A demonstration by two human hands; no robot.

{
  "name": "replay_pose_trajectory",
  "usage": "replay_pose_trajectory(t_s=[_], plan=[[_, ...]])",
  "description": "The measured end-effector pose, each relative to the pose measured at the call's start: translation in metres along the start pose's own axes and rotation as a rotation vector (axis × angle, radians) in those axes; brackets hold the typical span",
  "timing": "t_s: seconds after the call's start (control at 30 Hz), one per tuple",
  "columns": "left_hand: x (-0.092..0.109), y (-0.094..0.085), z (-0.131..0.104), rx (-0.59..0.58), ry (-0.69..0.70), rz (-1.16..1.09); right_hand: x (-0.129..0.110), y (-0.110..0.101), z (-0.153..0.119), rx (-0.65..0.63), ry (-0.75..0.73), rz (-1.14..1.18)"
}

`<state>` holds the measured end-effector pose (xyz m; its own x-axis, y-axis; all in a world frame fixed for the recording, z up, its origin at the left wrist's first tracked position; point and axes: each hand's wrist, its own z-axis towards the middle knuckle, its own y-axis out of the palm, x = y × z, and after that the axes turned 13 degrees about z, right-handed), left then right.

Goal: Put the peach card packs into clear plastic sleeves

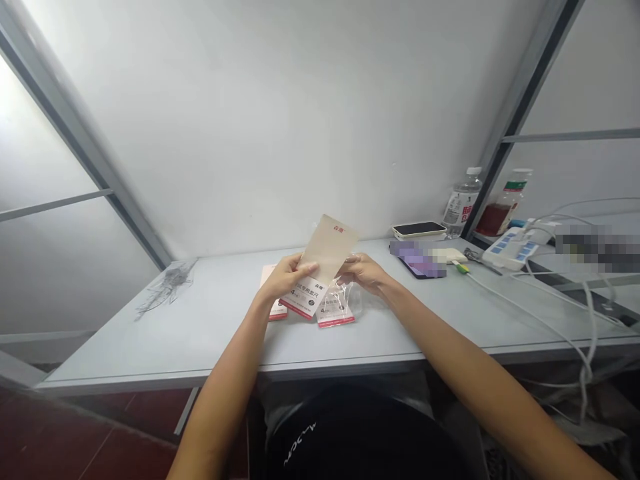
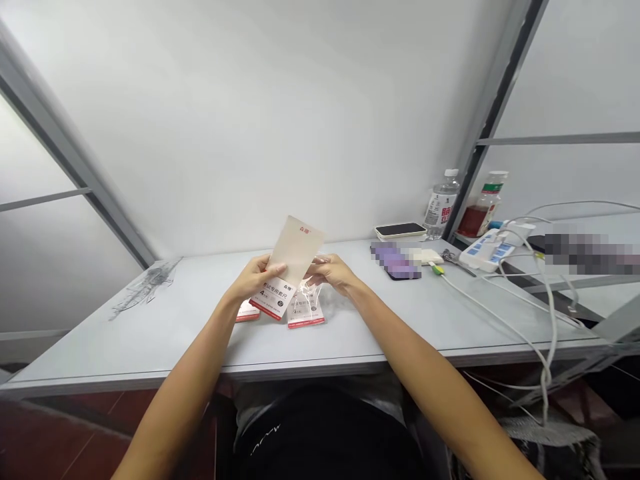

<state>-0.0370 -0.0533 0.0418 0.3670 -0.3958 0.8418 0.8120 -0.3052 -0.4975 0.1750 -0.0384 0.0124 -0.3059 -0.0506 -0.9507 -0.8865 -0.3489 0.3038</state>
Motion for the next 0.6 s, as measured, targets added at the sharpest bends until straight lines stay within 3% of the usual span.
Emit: replay_pose_trajectory(t_s=[0.13, 0.33, 0.6], plan=[[0.001, 0.002, 0.001, 0.029, -0.001, -0.081, -0.004, 0.002, -0.003, -0.051, -0.086, -0.067], [-0.001, 0.009, 0.006, 0.261, -0.004, -0.082, -0.005, 0.008, -0.007, -0.040, -0.046, -0.092], [-0.011, 0.012, 0.013, 0.441, -0.012, -0.017, 0.000, 0.013, -0.006, 0.016, -0.058, -0.065]])
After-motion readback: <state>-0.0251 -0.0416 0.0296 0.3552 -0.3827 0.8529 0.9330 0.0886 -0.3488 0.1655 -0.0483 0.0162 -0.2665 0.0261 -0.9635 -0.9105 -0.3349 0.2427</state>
